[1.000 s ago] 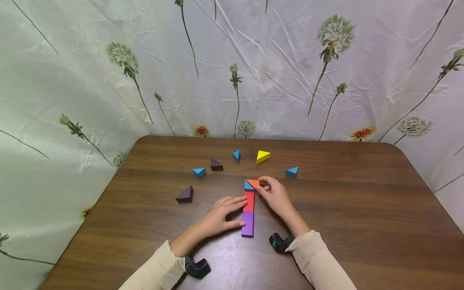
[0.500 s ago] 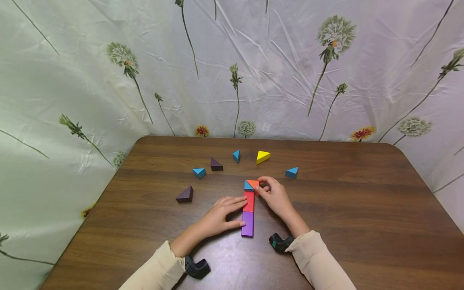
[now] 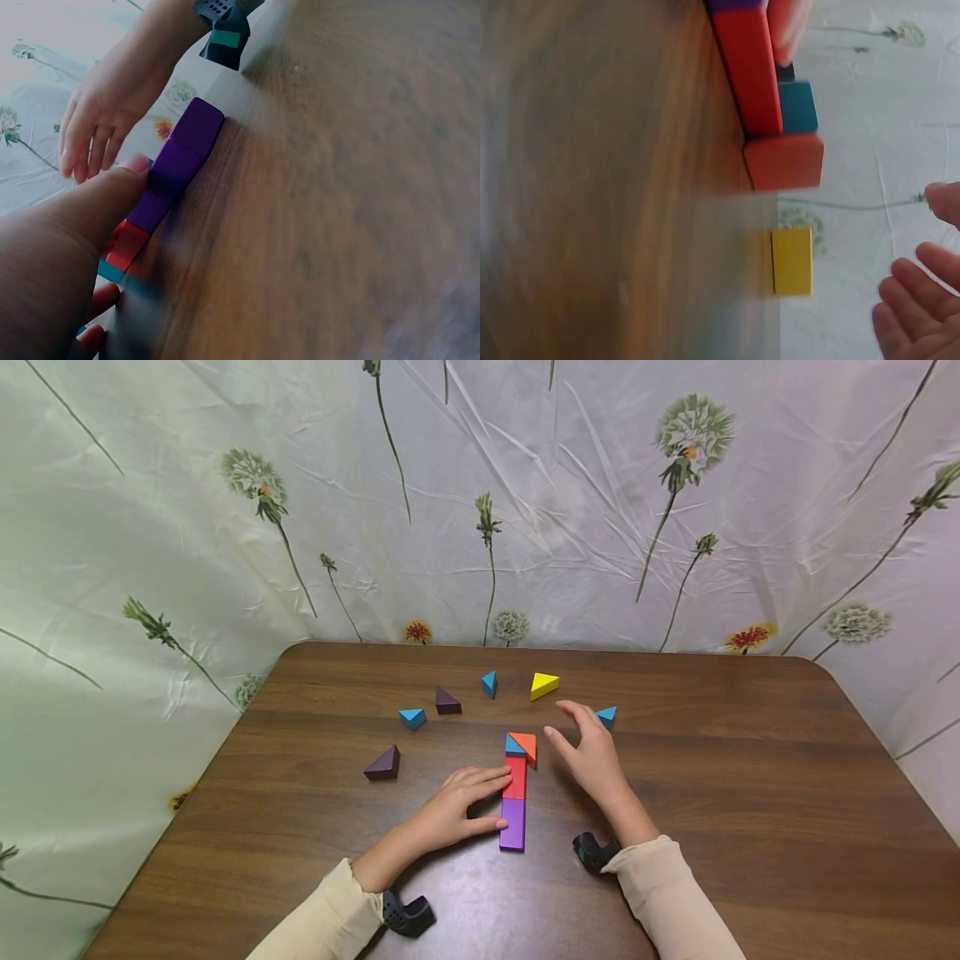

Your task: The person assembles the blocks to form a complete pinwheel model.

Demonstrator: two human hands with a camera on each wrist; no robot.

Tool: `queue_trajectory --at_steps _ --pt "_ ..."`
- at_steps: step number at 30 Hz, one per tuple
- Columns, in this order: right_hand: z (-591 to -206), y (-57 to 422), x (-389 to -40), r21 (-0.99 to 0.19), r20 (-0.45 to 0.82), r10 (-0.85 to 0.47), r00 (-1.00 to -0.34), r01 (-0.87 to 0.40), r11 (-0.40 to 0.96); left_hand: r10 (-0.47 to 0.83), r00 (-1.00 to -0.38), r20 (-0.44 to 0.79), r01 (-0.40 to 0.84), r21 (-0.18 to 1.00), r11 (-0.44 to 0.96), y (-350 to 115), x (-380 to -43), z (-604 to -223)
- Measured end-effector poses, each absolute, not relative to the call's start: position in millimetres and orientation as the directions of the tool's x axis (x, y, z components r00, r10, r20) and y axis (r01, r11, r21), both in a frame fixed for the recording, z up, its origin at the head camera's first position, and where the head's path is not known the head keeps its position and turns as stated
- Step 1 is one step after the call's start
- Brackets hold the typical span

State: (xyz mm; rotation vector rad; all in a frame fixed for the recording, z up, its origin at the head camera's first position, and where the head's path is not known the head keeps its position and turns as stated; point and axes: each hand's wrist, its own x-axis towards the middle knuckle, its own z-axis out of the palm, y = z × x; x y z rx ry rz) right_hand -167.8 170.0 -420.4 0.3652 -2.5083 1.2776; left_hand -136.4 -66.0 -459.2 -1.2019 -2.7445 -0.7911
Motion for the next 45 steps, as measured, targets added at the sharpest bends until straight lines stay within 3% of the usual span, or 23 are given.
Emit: queue_trajectory --at_steps 6,13,31,45 --pt "-421 186 -174 -0.69 0.479 -0.021 -0.877 -0.392 0.608 0.674 -0.708 0.209 0.684 0.44 0.582 -66 -135 -457" --pt "-427 208 -180 -0.683 0.484 0.032 -0.875 -0.354 0.638 0.675 -0.713 0.189 0.673 0.454 0.584 -66 -135 -456" --pt "-444 230 -188 -0.751 0.252 0.071 -0.965 -0.149 0.643 0.681 -0.69 0.245 0.707 0.431 0.561 -66 -135 -459" --pt "-451 231 -193 -0.762 0.241 0.109 -0.964 -0.119 0.636 0.679 -0.699 0.225 0.697 0.427 0.576 -66 -135 -459"
